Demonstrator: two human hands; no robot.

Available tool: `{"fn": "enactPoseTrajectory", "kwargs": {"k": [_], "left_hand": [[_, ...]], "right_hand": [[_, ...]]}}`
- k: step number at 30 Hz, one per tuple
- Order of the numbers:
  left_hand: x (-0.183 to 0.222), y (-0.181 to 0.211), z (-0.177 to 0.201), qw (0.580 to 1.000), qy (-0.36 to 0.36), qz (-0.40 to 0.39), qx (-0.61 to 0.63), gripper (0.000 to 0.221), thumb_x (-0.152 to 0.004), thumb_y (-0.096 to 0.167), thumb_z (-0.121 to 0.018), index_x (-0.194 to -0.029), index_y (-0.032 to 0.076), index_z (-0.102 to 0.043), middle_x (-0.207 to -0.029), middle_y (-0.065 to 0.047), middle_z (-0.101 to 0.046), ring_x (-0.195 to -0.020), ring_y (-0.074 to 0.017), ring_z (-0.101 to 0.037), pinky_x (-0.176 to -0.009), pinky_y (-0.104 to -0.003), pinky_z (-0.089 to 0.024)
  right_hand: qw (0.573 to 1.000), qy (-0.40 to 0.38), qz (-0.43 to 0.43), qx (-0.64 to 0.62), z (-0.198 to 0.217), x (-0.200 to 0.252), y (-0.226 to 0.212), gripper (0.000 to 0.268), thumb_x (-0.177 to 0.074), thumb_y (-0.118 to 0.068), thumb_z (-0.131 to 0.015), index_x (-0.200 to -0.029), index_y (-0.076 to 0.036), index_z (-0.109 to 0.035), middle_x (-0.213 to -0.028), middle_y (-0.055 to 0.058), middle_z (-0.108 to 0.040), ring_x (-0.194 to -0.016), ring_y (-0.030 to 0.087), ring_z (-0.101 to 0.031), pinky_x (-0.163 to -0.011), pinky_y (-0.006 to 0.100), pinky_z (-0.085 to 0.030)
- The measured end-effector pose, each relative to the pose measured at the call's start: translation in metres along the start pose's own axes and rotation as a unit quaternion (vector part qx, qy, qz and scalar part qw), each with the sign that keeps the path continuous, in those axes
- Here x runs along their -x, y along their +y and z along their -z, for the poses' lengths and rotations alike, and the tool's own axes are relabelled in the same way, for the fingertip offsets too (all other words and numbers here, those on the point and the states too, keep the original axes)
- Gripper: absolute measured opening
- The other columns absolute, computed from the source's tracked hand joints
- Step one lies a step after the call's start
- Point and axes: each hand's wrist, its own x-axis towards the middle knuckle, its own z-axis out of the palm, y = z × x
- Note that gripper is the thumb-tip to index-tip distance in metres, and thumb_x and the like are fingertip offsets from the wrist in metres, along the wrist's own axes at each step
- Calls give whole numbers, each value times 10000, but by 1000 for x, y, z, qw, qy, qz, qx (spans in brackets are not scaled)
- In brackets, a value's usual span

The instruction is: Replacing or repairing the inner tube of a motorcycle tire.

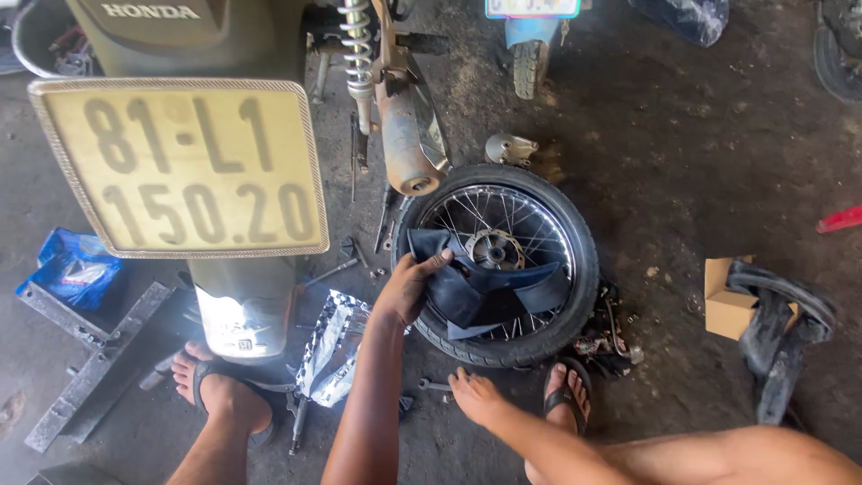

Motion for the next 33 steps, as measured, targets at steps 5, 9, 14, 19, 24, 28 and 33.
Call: {"fn": "enactPoseTrajectory", "kwargs": {"k": [5,9,14,19,24,28,33], "left_hand": [[2,-8,3,998,48,40,18,319,-874,183,-764,-1110,-5,-660,-986,-122,-766,-875,-244,-755,-803,-380,-630],[5,-13,-5,996,-46,-2,76,292,-971,196,-683,-1138,-42,-650,-1029,-149,-762,-931,-256,-747,-848,-408,-617],[-5,-30,-5,978,-75,-31,191,213,-990,194,-613,-1118,27,-643,-896,-81,-704,-934,-282,-741,-876,-417,-611],[-29,-55,5,980,-71,-73,169,324,-1082,269,-613,-1201,-25,-682,-795,12,-541,-696,-91,-529,-657,-265,-460],[-10,-44,-17,991,-28,14,129,440,-1015,476,-577,-1006,49,-680,-576,60,-425,-450,-63,-366,-469,-234,-343],[1,-41,-35,992,-38,88,76,503,-988,548,-572,-872,62,-637,-523,32,-430,-371,-81,-325,-413,-262,-342],[17,-34,-60,994,-43,94,-46,544,-980,565,-583,-841,42,-643,-553,4,-503,-372,-89,-360,-405,-275,-370]], "right_hand": [[998,17,-4,56,-25,2,7,288,-977,-115,-519,-1243,-20,-576,-1389,298,-556,-1014,394,-713,-863,489,-587],[997,-8,73,14,-3,5,11,258,-919,-179,-622,-1152,-77,-664,-1281,246,-610,-1006,397,-695,-853,490,-573],[974,-154,166,-20,186,42,-40,244,-933,-297,-683,-1119,-156,-751,-1043,152,-757,-965,345,-699,-841,500,-561],[933,-294,116,-171,271,82,-29,496,-1144,-443,-505,-1087,-68,-823,-892,110,-789,-774,184,-719,-778,413,-596],[856,-285,37,-430,374,139,-50,298,-1017,-179,-624,-1313,-201,-592,-1036,92,-785,-755,220,-708,-751,472,-629],[974,26,84,-209,408,135,-47,430,-1018,-256,-600,-1440,-179,-561,-951,59,-818,-847,166,-801,-827,378,-642],[982,113,132,-74,443,135,-51,220,-961,-235,-652,-1119,-111,-740,-1034,49,-752,-932,244,-734,-808,408,-584]]}}
